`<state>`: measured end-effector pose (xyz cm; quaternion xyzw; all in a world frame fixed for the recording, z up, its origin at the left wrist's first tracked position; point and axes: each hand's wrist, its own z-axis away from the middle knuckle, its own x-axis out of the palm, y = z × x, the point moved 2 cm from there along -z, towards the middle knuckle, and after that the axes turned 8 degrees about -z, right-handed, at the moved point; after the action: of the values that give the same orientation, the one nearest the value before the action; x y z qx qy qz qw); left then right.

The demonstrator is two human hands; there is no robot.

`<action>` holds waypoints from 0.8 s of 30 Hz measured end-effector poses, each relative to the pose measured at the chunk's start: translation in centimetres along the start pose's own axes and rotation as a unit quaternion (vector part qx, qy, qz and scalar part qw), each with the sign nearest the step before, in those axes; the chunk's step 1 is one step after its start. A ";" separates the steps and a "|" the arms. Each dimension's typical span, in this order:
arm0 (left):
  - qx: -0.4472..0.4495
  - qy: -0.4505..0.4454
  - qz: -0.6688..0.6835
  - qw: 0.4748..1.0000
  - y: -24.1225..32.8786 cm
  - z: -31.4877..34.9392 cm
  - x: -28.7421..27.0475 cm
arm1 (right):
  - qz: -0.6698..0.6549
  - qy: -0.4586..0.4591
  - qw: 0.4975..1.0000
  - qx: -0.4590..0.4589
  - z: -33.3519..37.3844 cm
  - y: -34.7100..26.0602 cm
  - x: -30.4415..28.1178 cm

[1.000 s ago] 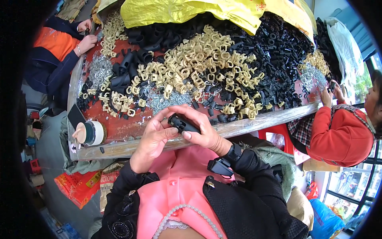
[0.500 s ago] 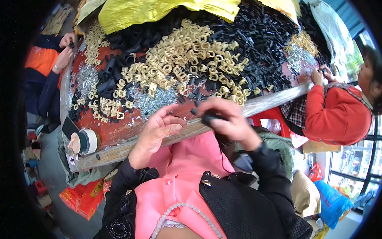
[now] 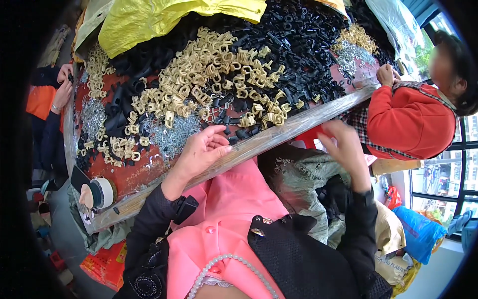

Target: Manually assembling small plastic clips with metal rings.

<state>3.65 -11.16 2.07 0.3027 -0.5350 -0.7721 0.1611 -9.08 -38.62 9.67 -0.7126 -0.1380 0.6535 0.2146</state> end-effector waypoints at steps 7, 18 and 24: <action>-0.027 -0.038 0.225 0.973 -0.5 -1.1 0.6 | 0.044 0.172 0.980 -0.092 -18.2 4.0 5.8; -0.097 -0.012 0.522 0.847 -1.5 -0.8 0.5 | -0.286 -0.011 0.938 -0.197 -8.3 -8.1 10.6; -0.087 0.013 0.473 0.876 -2.4 2.6 -0.4 | -0.372 -0.139 0.895 -0.204 -6.6 -8.9 12.9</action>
<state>2.48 -8.16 0.56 0.0085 -0.5431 -0.6428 0.5402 -0.42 -25.57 3.13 -0.5393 -0.5518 0.5756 0.2709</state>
